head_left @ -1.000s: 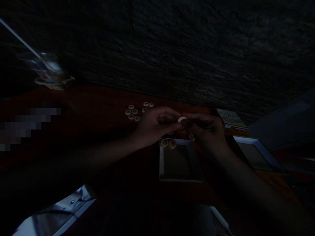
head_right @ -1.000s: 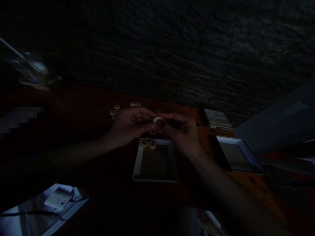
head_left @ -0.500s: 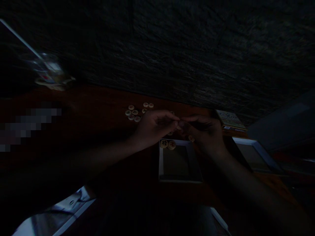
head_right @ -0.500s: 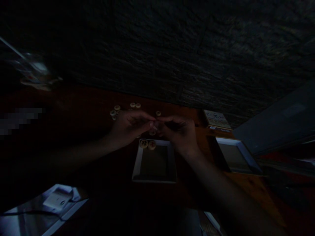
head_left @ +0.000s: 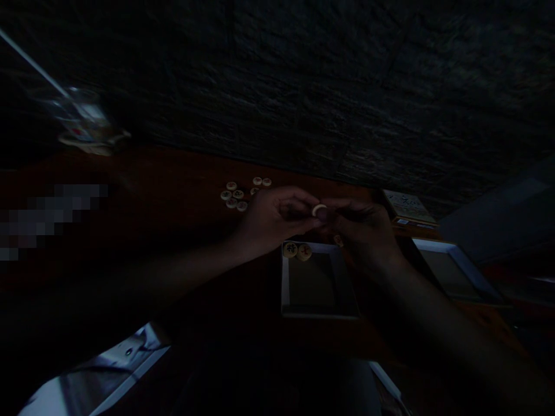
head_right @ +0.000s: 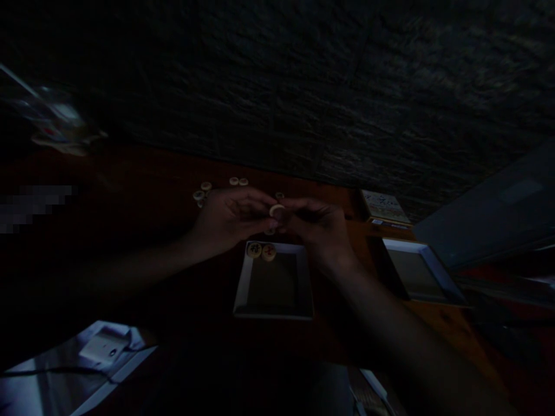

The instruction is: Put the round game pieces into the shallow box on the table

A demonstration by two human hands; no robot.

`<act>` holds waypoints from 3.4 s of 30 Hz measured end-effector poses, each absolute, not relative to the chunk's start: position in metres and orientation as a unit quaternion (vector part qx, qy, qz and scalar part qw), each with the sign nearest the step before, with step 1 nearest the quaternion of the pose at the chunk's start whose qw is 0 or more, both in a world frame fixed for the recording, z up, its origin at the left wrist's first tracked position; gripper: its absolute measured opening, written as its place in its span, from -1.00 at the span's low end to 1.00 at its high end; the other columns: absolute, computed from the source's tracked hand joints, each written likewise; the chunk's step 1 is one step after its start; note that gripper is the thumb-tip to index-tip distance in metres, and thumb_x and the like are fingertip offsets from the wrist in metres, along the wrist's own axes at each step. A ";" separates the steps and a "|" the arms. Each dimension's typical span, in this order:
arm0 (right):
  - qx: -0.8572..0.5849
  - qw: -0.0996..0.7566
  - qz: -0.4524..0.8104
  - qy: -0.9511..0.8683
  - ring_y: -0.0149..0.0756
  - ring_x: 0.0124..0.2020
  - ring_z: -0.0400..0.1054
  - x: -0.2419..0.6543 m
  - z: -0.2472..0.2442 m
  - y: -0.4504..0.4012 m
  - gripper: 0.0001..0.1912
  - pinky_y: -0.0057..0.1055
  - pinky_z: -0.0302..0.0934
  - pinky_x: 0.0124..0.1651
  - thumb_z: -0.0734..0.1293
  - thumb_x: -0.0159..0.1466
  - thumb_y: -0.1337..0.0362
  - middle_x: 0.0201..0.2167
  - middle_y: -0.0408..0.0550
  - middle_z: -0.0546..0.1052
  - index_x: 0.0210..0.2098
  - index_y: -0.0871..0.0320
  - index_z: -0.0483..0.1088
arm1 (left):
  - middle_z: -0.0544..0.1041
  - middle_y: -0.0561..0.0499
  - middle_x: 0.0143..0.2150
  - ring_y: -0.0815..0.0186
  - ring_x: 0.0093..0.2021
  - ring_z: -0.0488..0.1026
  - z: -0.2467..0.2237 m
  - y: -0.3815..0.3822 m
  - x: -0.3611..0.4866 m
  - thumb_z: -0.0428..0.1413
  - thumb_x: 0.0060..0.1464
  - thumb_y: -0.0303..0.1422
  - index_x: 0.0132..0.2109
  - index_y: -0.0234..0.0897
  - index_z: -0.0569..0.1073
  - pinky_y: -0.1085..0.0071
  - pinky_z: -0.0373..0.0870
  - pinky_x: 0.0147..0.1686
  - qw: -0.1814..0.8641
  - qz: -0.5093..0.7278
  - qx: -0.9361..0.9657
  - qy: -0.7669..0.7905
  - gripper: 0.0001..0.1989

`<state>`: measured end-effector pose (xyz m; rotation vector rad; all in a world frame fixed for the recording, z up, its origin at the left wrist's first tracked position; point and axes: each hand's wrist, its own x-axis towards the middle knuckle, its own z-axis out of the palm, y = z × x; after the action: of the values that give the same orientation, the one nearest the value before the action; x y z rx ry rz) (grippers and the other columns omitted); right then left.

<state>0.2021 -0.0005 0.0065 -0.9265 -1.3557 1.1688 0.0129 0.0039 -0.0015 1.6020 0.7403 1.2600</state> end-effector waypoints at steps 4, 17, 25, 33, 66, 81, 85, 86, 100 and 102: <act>-0.393 0.524 0.501 -0.566 -0.38 -0.53 0.48 0.201 0.010 -0.001 -0.73 -0.43 0.42 -0.45 0.68 -0.01 0.17 -0.45 -0.12 0.67 -0.35 0.08 0.66 | 0.70 -0.07 -0.19 0.21 -0.17 0.68 -0.002 0.002 0.013 0.40 0.02 -0.32 -0.13 -0.27 0.61 0.34 0.60 -0.13 0.449 0.514 0.670 0.294 -0.74; -0.365 0.518 0.497 -0.592 -0.26 -0.29 0.62 0.210 0.009 0.003 -0.69 -0.26 0.54 -0.15 0.63 0.07 0.23 -0.20 -0.09 0.73 -0.17 -0.02 0.68 | 0.71 -0.07 -0.07 0.24 -0.09 0.66 -0.001 0.009 0.011 0.34 0.12 -0.36 -0.03 -0.25 0.63 0.36 0.58 -0.06 0.416 0.530 0.678 0.295 -0.75; -0.384 0.519 0.423 -0.636 -0.31 -0.43 0.56 0.208 0.011 0.002 -0.79 -0.36 0.50 -0.34 0.59 0.15 0.17 -0.34 -0.09 0.71 -0.22 0.04 0.68 | 0.70 -0.06 -0.26 0.26 -0.26 0.65 0.001 0.009 0.009 0.18 0.30 -0.14 -0.18 -0.26 0.68 0.42 0.53 -0.29 0.382 0.493 0.712 0.321 -0.70; -0.396 0.497 0.334 -0.697 -0.29 -0.37 0.54 0.212 0.012 -0.001 -0.74 -0.35 0.44 -0.31 0.54 0.23 0.20 -0.26 -0.06 0.70 -0.08 0.03 0.66 | 0.69 -0.08 -0.26 0.26 -0.36 0.65 0.002 0.011 0.014 0.29 0.17 -0.16 -0.16 -0.29 0.62 0.36 0.62 -0.32 0.546 0.499 0.592 0.319 -0.73; -0.395 0.058 0.177 -0.900 -0.39 -0.30 0.57 0.228 0.046 -0.021 -0.86 -0.53 0.24 -0.29 0.44 0.25 0.43 -0.26 -0.19 0.69 -0.25 0.08 0.61 | 0.65 -0.02 -0.28 0.26 -0.26 0.60 -0.008 0.010 0.011 0.05 0.36 -0.20 -0.22 -0.30 0.58 0.39 0.44 -0.28 0.379 0.373 0.763 0.368 -0.68; -0.420 0.018 0.119 -0.899 -0.32 -0.40 0.58 0.224 0.032 -0.016 -0.85 -0.47 0.16 -0.42 0.40 0.28 0.42 -0.35 -0.11 0.70 -0.28 0.11 0.63 | 0.64 -0.01 -0.31 0.28 -0.31 0.57 -0.006 0.007 0.011 0.01 0.36 -0.21 -0.23 -0.31 0.58 0.39 0.39 -0.30 0.362 0.353 0.775 0.379 -0.66; -0.416 0.039 0.120 -0.901 -0.32 -0.36 0.60 0.224 0.031 -0.015 -0.85 -0.48 0.19 -0.38 0.41 0.27 0.44 -0.33 -0.11 0.71 -0.27 0.11 0.64 | 0.63 0.00 -0.33 0.29 -0.32 0.55 -0.005 0.007 0.011 0.01 0.36 -0.21 -0.23 -0.31 0.58 0.41 0.37 -0.33 0.349 0.349 0.781 0.383 -0.67; -0.412 0.042 0.119 -0.902 -0.32 -0.35 0.60 0.224 0.030 -0.015 -0.85 -0.49 0.20 -0.37 0.42 0.27 0.45 -0.32 -0.11 0.71 -0.27 0.11 0.64 | 0.63 -0.01 -0.33 0.29 -0.32 0.55 -0.005 0.006 0.011 0.02 0.36 -0.21 -0.22 -0.30 0.58 0.41 0.37 -0.34 0.347 0.350 0.782 0.382 -0.67; -0.401 0.046 0.122 -0.907 -0.35 -0.40 0.57 0.224 0.031 -0.016 -0.83 -0.46 0.20 -0.38 0.39 0.28 0.45 -0.34 -0.09 0.70 -0.29 0.11 0.63 | 0.66 -0.04 -0.27 0.27 -0.28 0.59 -0.008 0.008 0.011 0.02 0.36 -0.22 -0.20 -0.29 0.58 0.38 0.43 -0.29 0.371 0.354 0.772 0.376 -0.69; -0.403 0.054 0.131 -0.904 -0.34 -0.39 0.57 0.225 0.033 -0.016 -0.86 -0.46 0.22 -0.38 0.41 0.28 0.42 -0.33 -0.09 0.70 -0.27 0.11 0.64 | 0.66 -0.03 -0.28 0.27 -0.28 0.59 -0.007 0.008 0.011 0.03 0.36 -0.20 -0.20 -0.29 0.58 0.39 0.43 -0.30 0.368 0.353 0.773 0.378 -0.68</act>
<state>0.2255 -0.0165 0.0333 -1.2246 -2.7459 0.3980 0.0107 0.0082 -0.0074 1.9836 0.9700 0.9067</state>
